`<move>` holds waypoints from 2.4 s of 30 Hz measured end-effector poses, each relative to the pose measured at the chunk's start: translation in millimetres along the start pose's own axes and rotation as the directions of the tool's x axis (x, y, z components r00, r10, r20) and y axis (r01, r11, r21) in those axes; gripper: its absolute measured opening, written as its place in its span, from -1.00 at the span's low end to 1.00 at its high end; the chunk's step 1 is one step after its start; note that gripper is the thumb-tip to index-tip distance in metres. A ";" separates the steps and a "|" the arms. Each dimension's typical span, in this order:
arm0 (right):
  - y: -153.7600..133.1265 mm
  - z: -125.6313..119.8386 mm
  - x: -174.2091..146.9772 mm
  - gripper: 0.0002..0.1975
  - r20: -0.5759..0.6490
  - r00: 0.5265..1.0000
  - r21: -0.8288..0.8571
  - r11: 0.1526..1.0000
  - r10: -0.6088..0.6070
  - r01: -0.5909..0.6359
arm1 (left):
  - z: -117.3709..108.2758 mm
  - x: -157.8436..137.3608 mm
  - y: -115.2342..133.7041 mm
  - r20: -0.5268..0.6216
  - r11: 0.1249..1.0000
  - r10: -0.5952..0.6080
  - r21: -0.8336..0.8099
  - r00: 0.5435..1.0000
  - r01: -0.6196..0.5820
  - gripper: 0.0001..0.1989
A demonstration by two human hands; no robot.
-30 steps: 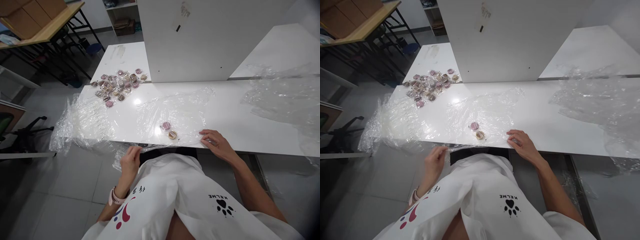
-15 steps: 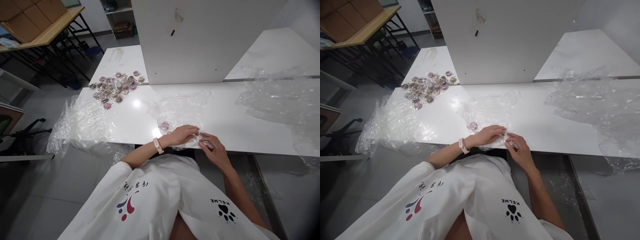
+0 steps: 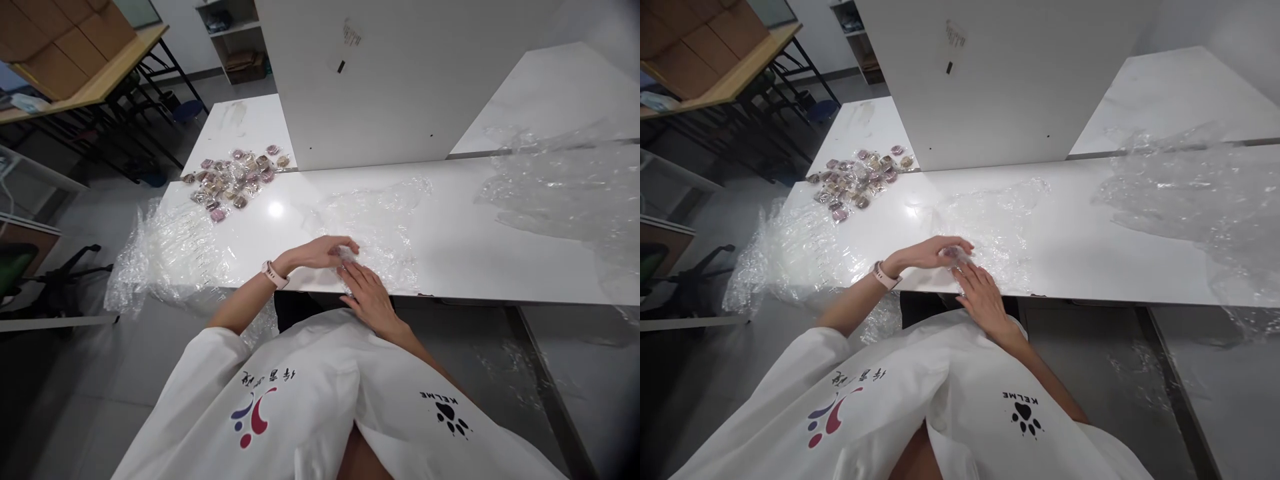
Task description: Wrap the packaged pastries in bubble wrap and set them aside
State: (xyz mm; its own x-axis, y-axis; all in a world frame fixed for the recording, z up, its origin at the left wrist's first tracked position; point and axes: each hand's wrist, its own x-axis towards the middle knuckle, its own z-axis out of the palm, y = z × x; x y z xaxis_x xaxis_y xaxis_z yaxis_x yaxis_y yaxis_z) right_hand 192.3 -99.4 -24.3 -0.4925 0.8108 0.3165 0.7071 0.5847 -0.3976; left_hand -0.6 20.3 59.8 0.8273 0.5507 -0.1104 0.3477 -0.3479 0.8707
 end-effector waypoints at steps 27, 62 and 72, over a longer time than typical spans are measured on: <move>45.2 -3.4 198.5 -0.89 0.490 0.872 0.195 0.976 -0.014 -0.094 | 97.8 -34.8 -55.0 -0.879 0.903 0.145 0.305 0.454 0.301 -0.64; 37.8 -16.4 98.2 -0.74 -0.149 0.962 0.197 0.960 0.230 -0.199 | 33.1 -48.9 -43.3 -0.454 0.692 -0.015 0.638 0.891 0.337 -0.55; 51.9 -32.1 -15.9 -0.74 -0.503 0.690 0.232 0.851 0.520 -0.472 | -0.2 42.1 -23.9 -0.075 0.858 0.059 0.513 0.995 -0.012 -0.76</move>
State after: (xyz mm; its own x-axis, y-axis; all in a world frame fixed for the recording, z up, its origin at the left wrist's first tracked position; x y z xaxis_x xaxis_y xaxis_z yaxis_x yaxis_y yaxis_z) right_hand 253.1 -82.8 -22.3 0.2828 0.8499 0.4447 0.7160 0.1215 -0.6874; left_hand 25.8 52.0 34.5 0.8111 0.5845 -0.0227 0.5146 -0.6947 0.5026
